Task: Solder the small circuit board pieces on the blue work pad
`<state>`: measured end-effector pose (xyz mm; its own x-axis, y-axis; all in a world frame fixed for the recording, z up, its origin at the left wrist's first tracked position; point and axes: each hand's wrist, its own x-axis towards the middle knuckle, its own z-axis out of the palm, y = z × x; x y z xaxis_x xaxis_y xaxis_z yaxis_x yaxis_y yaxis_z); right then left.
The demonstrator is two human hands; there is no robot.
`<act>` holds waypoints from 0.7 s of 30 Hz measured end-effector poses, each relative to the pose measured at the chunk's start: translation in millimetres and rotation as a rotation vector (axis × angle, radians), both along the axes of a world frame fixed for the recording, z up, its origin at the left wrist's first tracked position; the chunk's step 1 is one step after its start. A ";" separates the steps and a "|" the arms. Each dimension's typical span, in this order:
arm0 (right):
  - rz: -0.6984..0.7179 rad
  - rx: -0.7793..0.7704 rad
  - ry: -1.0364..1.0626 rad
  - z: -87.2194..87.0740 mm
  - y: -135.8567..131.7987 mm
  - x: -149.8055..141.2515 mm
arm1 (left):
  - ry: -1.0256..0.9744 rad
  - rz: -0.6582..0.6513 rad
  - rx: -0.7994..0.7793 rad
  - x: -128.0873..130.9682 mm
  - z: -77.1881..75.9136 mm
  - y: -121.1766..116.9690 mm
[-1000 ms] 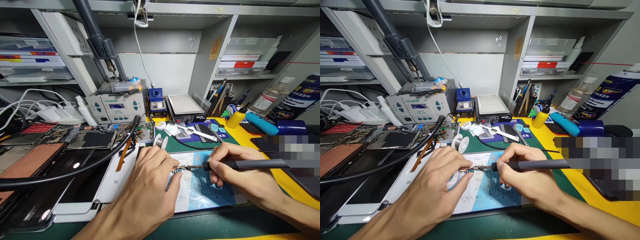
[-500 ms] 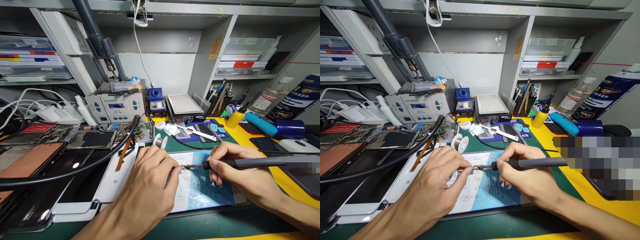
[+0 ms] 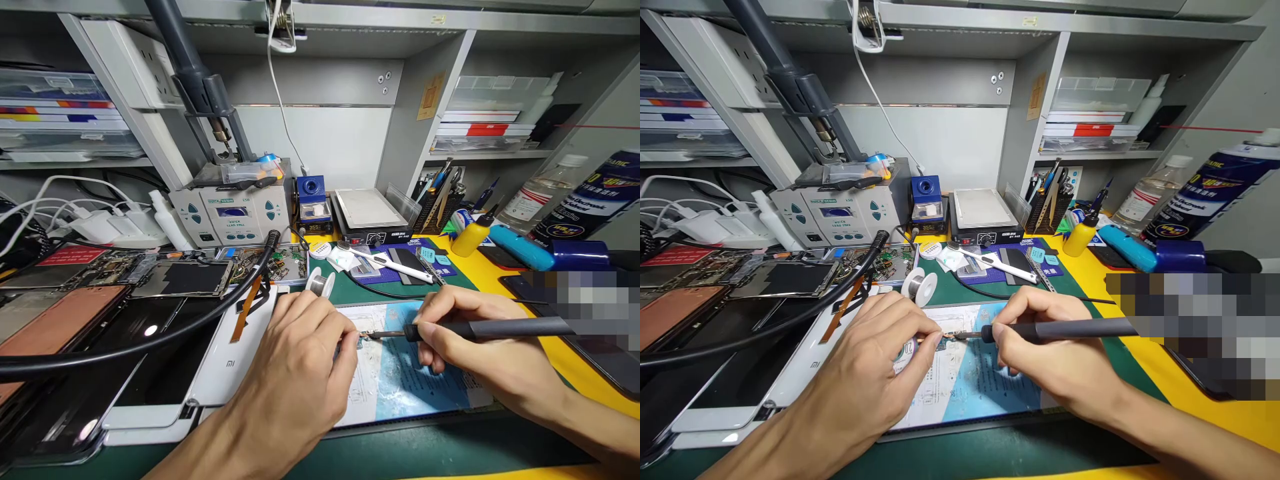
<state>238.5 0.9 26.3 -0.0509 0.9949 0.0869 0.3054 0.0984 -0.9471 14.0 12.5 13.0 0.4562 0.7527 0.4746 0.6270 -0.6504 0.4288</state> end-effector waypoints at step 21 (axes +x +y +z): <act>0.067 0.076 -0.036 -12.5 1.7 10.6 | 0.027 -0.028 -0.041 -5.3 1.8 -2.8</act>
